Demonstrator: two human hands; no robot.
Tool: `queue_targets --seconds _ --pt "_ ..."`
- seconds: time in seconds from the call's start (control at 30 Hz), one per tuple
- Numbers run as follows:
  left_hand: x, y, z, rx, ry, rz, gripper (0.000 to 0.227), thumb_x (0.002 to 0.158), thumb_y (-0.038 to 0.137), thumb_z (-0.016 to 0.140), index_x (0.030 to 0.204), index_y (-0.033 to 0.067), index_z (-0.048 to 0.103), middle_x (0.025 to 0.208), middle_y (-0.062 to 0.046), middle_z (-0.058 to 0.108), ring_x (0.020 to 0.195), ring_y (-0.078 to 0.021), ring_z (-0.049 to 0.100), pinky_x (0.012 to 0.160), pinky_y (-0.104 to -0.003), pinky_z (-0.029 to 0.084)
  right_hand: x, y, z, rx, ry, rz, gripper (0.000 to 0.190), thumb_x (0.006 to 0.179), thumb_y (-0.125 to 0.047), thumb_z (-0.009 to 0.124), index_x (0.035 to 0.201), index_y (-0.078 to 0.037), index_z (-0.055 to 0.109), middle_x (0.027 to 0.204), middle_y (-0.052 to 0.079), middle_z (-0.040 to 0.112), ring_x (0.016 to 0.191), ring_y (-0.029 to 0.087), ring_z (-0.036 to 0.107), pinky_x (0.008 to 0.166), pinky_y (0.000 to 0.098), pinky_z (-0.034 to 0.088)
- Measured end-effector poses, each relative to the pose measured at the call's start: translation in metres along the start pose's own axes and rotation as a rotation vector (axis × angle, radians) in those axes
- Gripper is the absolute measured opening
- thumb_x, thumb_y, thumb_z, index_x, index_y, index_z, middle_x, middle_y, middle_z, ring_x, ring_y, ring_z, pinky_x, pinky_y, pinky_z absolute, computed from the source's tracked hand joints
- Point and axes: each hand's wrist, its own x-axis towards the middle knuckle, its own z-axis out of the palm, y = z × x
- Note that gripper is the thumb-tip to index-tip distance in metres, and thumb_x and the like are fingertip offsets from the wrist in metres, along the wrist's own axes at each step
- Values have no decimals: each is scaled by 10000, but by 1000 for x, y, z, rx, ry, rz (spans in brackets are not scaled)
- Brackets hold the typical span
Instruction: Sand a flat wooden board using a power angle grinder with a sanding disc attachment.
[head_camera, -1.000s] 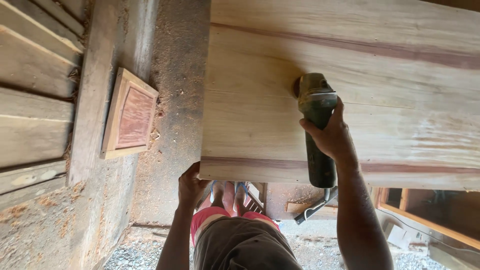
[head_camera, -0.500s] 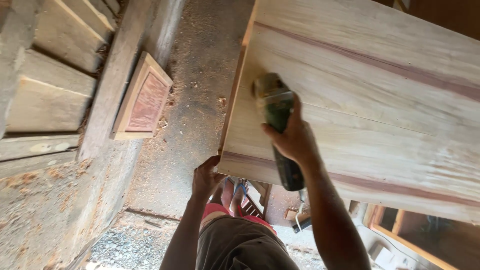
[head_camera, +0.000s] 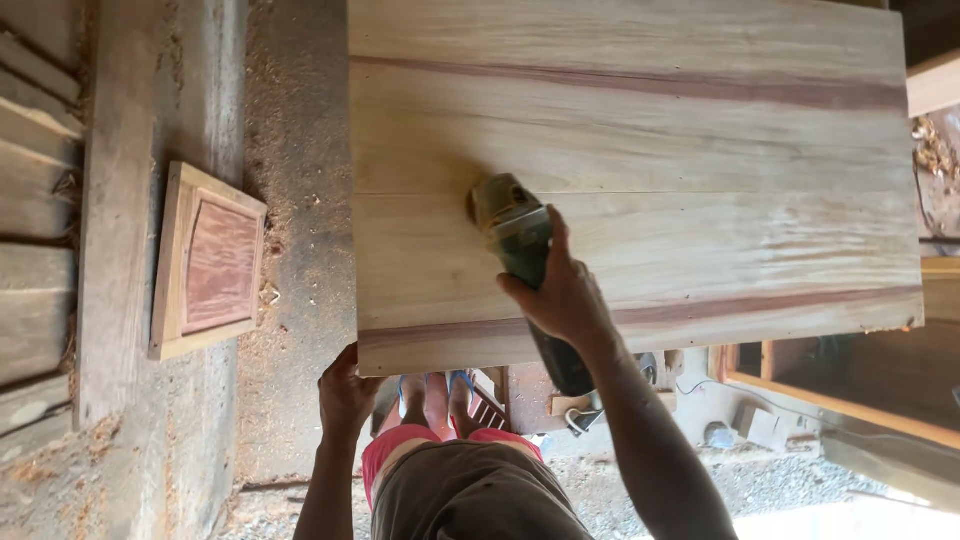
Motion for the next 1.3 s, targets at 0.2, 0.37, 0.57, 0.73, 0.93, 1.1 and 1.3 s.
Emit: queue_targets --seconds 0.2,0.37,0.57,0.73,0.93,1.1,1.3 --pt "-1 -20 7 37 -12 -51 331 803 218 846 1083 95 720 955 -121 779 925 -319 769 738 -387 589 -5 56 -50 36 73 156 1115 792 -381 798 1601 -169 61 1065 227 759 910 434 763 861 503 614" --pt "-3 -33 8 41 10 -9 380 797 218 847 1121 73 711 961 -136 775 910 -309 765 738 -391 583 -10 85 -80 -20 112 264 1106 795 -386 816 1608 -189 92 1081 242 745 976 467 731 881 540 587" --pt "-10 -88 21 24 8 -8 402 860 261 836 1155 22 706 1033 -142 779 895 -255 750 769 -353 580 -19 165 -110 -10 289 262 1079 795 -367 857 1590 -128 166 1214 270 687 1102 478 674 928 532 558" --pt "-45 -98 47 -96 -24 -177 496 995 361 732 1316 -4 633 1208 -166 726 1038 -232 719 850 -327 589 -100 207 -124 132 574 131 794 897 -213 919 1491 -45 420 1301 217 683 1168 364 698 955 466 588" --pt "-83 51 107 0 -573 -61 562 960 321 667 1405 -9 571 1312 -189 700 1174 -288 723 955 -378 581 -188 187 -122 1122 940 260 635 828 -54 774 1367 -30 439 1099 127 640 877 232 685 737 378 622" --pt "-99 247 137 165 -998 418 784 812 398 767 1479 68 523 1365 -135 688 782 -269 796 691 -361 644 -240 201 -70 1605 913 267 532 951 -302 663 1344 21 508 934 169 660 743 250 690 662 364 599" --pt "-136 263 178 263 -1183 930 940 857 398 797 1547 -56 350 1184 -267 696 978 -373 745 833 -421 600 -282 205 -30 1764 1002 344 434 920 -337 640 1226 -53 523 867 125 668 668 216 680 596 350 594"
